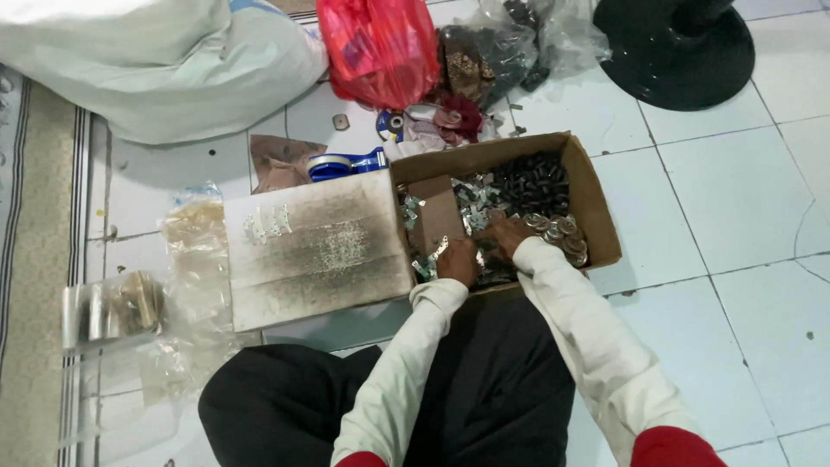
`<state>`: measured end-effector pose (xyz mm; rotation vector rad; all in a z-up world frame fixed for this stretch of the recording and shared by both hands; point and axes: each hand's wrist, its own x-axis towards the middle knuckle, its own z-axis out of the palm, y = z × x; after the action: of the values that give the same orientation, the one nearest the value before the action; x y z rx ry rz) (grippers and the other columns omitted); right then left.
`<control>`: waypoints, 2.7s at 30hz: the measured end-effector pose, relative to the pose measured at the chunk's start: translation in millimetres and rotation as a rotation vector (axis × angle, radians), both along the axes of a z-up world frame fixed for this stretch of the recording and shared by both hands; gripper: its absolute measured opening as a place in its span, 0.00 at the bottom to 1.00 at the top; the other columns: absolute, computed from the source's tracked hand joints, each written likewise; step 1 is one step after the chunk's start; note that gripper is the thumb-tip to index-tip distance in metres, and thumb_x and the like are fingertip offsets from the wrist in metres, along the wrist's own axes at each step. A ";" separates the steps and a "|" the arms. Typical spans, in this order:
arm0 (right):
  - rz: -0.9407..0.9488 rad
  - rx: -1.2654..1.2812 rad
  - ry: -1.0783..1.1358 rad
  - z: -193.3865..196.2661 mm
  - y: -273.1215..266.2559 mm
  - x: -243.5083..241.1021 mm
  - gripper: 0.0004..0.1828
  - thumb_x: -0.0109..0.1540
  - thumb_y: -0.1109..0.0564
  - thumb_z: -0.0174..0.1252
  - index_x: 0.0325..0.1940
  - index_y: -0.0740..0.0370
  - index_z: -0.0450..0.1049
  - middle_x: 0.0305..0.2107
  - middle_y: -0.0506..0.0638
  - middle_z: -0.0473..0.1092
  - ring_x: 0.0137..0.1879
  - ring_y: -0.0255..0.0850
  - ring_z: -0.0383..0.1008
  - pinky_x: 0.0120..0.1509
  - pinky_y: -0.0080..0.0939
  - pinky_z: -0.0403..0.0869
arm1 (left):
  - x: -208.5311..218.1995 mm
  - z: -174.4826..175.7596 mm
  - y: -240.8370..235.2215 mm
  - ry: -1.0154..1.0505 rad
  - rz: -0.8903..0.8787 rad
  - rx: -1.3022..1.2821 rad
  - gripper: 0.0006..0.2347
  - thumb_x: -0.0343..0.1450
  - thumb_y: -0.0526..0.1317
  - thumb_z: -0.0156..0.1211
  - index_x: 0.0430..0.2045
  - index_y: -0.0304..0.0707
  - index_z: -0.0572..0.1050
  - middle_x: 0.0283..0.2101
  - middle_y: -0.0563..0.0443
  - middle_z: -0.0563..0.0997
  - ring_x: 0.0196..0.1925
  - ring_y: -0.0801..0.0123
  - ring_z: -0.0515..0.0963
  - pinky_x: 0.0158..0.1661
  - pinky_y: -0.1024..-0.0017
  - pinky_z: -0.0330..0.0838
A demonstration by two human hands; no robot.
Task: Packing small metal accessories into individual bags and preparing a folded long-sleeve shirt inside a plastic bag.
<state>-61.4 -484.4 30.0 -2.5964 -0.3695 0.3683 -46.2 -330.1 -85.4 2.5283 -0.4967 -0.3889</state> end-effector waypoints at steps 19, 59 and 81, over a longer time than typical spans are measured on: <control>-0.475 0.616 0.183 -17.8 -9.7 4.6 0.08 0.63 0.58 0.65 0.45 0.62 0.82 0.35 0.59 0.80 0.41 0.48 0.80 0.46 0.52 0.79 | 3.0 35.5 35.4 0.245 0.086 -0.259 0.08 0.65 0.34 0.66 0.36 0.44 0.86 0.40 0.38 0.86 0.48 0.43 0.85 0.47 0.51 0.81; -0.580 0.864 0.145 29.5 172.9 48.6 0.18 0.57 0.60 0.72 0.48 0.70 0.79 0.30 0.61 0.78 0.36 0.44 0.80 0.37 0.43 0.82 | 36.5 122.3 239.7 -0.176 0.854 -0.785 0.08 0.69 0.35 0.67 0.37 0.30 0.84 0.33 0.35 0.86 0.38 0.51 0.87 0.38 0.61 0.80; -0.674 0.669 -0.003 19.2 309.7 87.7 0.09 0.59 0.57 0.66 0.43 0.56 0.82 0.29 0.54 0.78 0.28 0.44 0.79 0.28 0.44 0.81 | 59.7 98.0 299.0 -0.326 0.887 -0.573 0.04 0.69 0.34 0.68 0.31 0.31 0.84 0.30 0.36 0.85 0.34 0.47 0.86 0.31 0.61 0.82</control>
<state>26.3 -174.7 49.1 -1.9065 0.3387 -0.0101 13.5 -31.1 12.6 1.9820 0.3793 0.4420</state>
